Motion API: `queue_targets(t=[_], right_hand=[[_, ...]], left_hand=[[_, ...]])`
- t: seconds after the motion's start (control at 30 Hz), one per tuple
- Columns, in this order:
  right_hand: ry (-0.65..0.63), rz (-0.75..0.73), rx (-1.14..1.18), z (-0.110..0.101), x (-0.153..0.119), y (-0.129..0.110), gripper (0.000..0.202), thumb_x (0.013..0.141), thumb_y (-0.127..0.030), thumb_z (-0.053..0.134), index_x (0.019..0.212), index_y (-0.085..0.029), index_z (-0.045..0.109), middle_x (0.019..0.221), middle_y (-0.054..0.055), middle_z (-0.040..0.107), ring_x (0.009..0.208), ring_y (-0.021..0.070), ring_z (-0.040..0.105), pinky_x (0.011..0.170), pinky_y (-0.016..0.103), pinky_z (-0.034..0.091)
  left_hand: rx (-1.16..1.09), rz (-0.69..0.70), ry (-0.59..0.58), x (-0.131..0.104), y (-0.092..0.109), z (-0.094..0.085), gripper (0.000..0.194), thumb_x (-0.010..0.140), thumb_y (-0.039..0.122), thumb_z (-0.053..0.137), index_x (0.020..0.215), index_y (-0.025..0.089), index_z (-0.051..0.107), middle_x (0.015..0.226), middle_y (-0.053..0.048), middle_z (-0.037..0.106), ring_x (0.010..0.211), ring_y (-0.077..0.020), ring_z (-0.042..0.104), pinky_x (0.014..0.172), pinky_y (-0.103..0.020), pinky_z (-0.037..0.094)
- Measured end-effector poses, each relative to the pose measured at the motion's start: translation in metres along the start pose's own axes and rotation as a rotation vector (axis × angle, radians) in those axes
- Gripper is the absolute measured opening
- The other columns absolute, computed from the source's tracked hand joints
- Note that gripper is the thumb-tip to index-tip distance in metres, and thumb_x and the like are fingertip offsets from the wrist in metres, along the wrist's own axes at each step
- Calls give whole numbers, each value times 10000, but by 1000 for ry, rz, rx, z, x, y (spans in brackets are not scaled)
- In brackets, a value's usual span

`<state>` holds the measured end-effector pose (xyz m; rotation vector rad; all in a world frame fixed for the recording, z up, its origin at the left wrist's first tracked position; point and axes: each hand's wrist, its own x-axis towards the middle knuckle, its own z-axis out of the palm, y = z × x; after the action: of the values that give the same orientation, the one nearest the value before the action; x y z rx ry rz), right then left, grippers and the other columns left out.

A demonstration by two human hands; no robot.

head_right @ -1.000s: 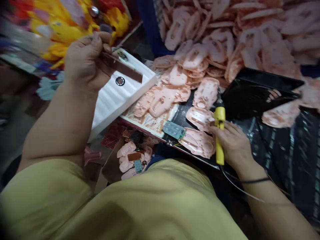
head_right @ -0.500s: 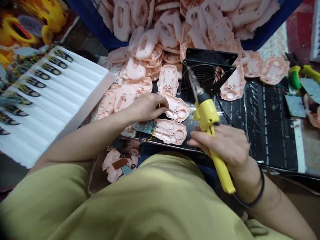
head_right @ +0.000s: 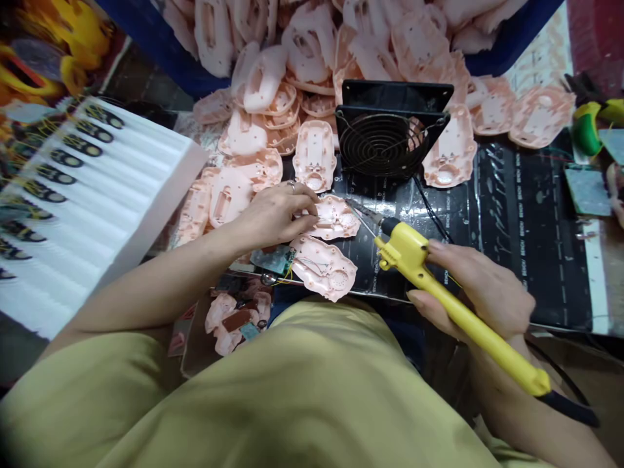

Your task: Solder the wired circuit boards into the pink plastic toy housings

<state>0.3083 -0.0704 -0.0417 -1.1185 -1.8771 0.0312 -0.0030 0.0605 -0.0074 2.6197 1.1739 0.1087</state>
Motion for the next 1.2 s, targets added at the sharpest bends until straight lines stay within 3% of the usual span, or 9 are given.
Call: queue_targets(t=[0.1,0.27,0.6,1.0,1.2], right_hand=[[-44,-103,67,4,7,-2,627,791,-192,811,1382,-286,625,951,54,776,774,222,751,618,309,644],[-81,-128,221,14,14,-1,581,735,-73,820,1276,-234,682,834,24,754,736,188,741,641,270,647],[-166,-217,294,17,26,1,338,690,-41,831,980,-174,720,785,19,749,695,166,735,644,230,649],[-165,-216,290,14,32,-1,249,742,-48,795,938,-169,699,758,29,734,670,151,723,613,213,633],[-38,-158,326,10,25,7,488,725,-39,797,1166,-230,712,846,23,761,712,173,735,576,239,633]], left_hand=[[-35,6,23,0,1,5,200,918,237,562,915,163,748,1033,-73,747,968,-228,680,894,-375,538],[-22,21,30,3,1,11,205,911,208,553,901,151,749,945,-75,756,931,-228,690,902,-390,543],[-26,38,22,3,3,7,183,920,213,581,898,154,753,980,-75,760,966,-229,688,908,-379,540],[-30,26,13,3,3,7,173,927,215,583,892,160,743,986,-73,753,981,-225,676,923,-369,525],[-28,32,20,3,3,8,175,927,261,606,894,160,746,991,-72,748,989,-227,673,935,-377,519]])
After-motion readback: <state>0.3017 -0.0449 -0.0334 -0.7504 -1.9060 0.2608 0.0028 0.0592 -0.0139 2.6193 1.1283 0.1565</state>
